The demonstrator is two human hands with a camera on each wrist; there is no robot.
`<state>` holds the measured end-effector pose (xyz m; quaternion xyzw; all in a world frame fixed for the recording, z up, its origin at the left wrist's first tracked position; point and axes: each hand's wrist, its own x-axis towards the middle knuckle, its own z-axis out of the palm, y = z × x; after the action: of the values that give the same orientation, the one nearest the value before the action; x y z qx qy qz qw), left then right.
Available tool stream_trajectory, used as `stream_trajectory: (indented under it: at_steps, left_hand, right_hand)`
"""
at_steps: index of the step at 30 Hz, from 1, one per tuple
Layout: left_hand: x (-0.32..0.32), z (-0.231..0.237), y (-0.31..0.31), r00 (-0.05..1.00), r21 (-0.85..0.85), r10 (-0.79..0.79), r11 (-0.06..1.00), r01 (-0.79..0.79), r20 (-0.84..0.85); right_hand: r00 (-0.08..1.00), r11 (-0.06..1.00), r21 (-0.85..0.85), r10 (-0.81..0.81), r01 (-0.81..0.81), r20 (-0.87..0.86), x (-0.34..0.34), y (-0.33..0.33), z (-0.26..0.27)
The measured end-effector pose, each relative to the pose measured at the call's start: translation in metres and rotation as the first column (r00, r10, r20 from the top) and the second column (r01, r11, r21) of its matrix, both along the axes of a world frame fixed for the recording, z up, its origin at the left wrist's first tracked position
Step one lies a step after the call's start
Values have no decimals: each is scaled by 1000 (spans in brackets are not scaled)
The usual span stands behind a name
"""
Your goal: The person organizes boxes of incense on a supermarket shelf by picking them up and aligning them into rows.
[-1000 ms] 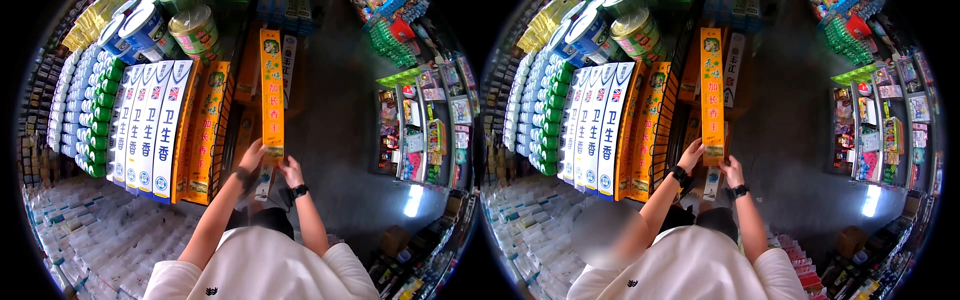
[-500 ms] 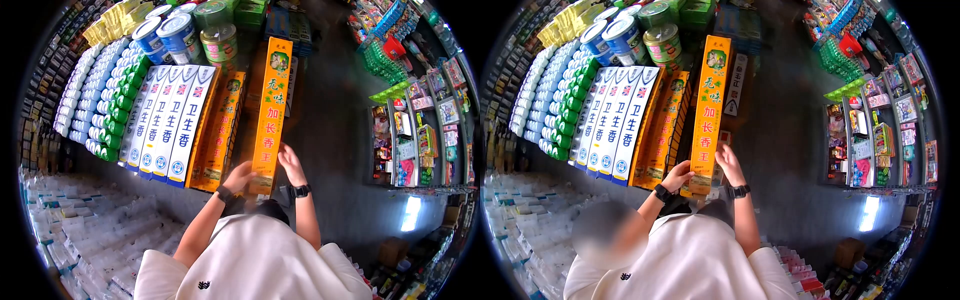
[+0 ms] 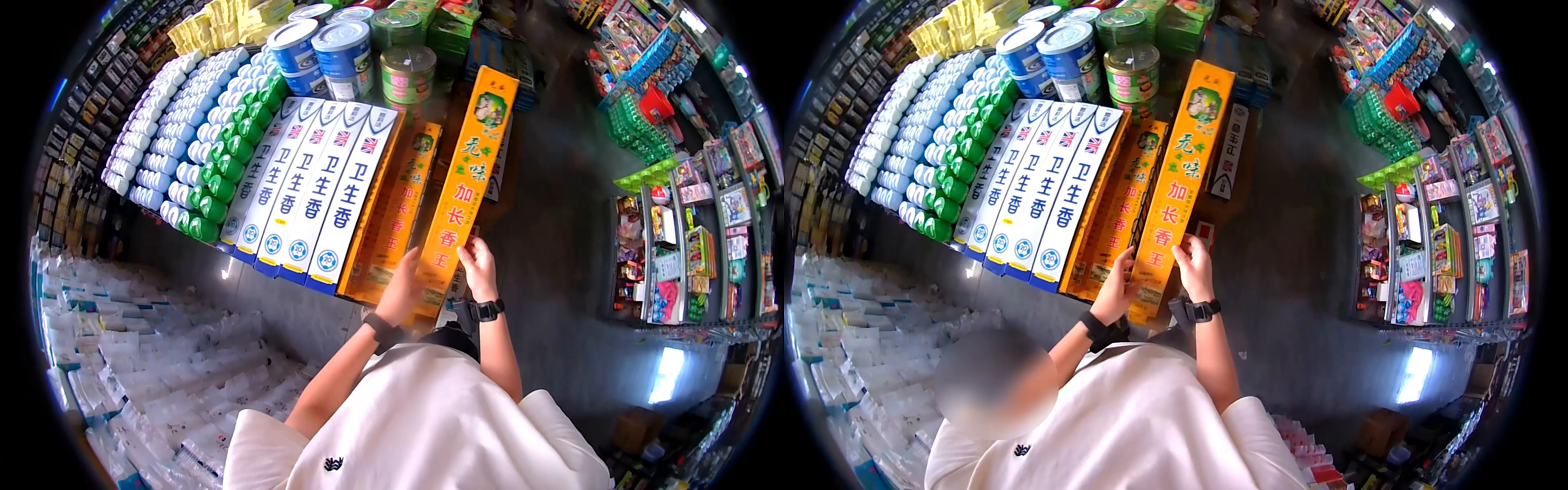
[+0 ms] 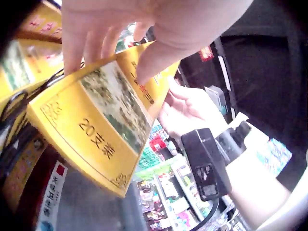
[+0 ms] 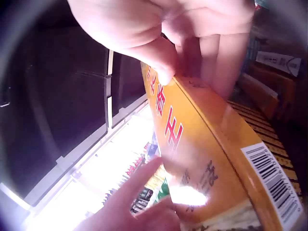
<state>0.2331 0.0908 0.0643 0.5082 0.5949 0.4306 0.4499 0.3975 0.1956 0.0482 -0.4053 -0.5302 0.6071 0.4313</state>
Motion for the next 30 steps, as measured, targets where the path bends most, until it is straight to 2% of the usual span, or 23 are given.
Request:
stream_trajectory:
  at_steps: [2, 3, 6, 7, 9, 11, 12, 13, 14, 17, 18, 20, 23, 26, 27, 30]
  left_hand:
    - [5, 29, -1, 955, 167, 9, 985, 43, -295]
    - [6, 34, -2, 960, 106, -45, 991, 77, -276]
    - [5, 30, -2, 906, 207, 49, 977, 43, -421]
    - [3, 28, -1, 910, 189, 50, 982, 31, -411]
    - [-6, 17, 2, 988, 169, -39, 983, 65, -152]
    - [-17, 14, 0, 984, 150, -148, 980, 132, 101]
    - [-23, 15, -3, 922, 94, -189, 982, 167, 337]
    - [-28, 16, -6, 807, 46, -203, 976, 213, 555]
    - [-33, 16, -8, 645, 12, -189, 963, 268, 740]
    - [-47, -4, -10, 610, -81, -170, 929, 361, 774]
    - [-51, -1, -11, 600, -114, -159, 913, 391, 784]
    - [-58, 4, -12, 716, -189, -155, 907, 376, 681]
    - [-60, 3, -14, 892, -223, -169, 933, 282, 420]
    - [-63, -16, -16, 972, -203, -71, 972, 118, 224]
    - [-61, -14, -17, 985, -166, -14, 985, 43, 174]
    - [-59, -4, -18, 995, -223, 33, 975, -11, 94]
  right_hand:
    - [999, 998, 34, -47, 48, -20, -8, -7, 9]
    - [997, 998, 34, -53, 55, -60, -13, -11, 16]
    - [995, 996, 89, -1, 10, -101, -23, -19, 25]
    - [995, 993, 116, 24, -12, -101, -25, -21, 28]
    - [983, 995, 34, 103, -99, -155, -25, -26, 31]
    - [980, 991, -12, 133, -136, -151, -24, -27, 27]
    - [982, 991, -25, 124, -129, -141, -26, -28, 27]
    - [985, 992, -38, 114, -120, -132, -28, -28, 27]
    - [972, 985, -68, 142, -157, -187, -29, -27, 22]
    - [897, 935, -187, 210, -301, -390, -29, -26, 15]
    - [904, 930, -210, 209, -302, -374, -27, -25, 16]
    - [918, 918, -260, 204, -300, -341, -26, -25, 15]
    - [945, 917, -314, 154, -246, -288, -31, -27, 13]
    - [972, 932, -300, 152, -201, -177, -35, -25, 16]
    - [970, 935, -292, 149, -202, -194, -39, -25, 16]
    - [978, 926, -334, 122, -174, -171, -46, -26, 18]
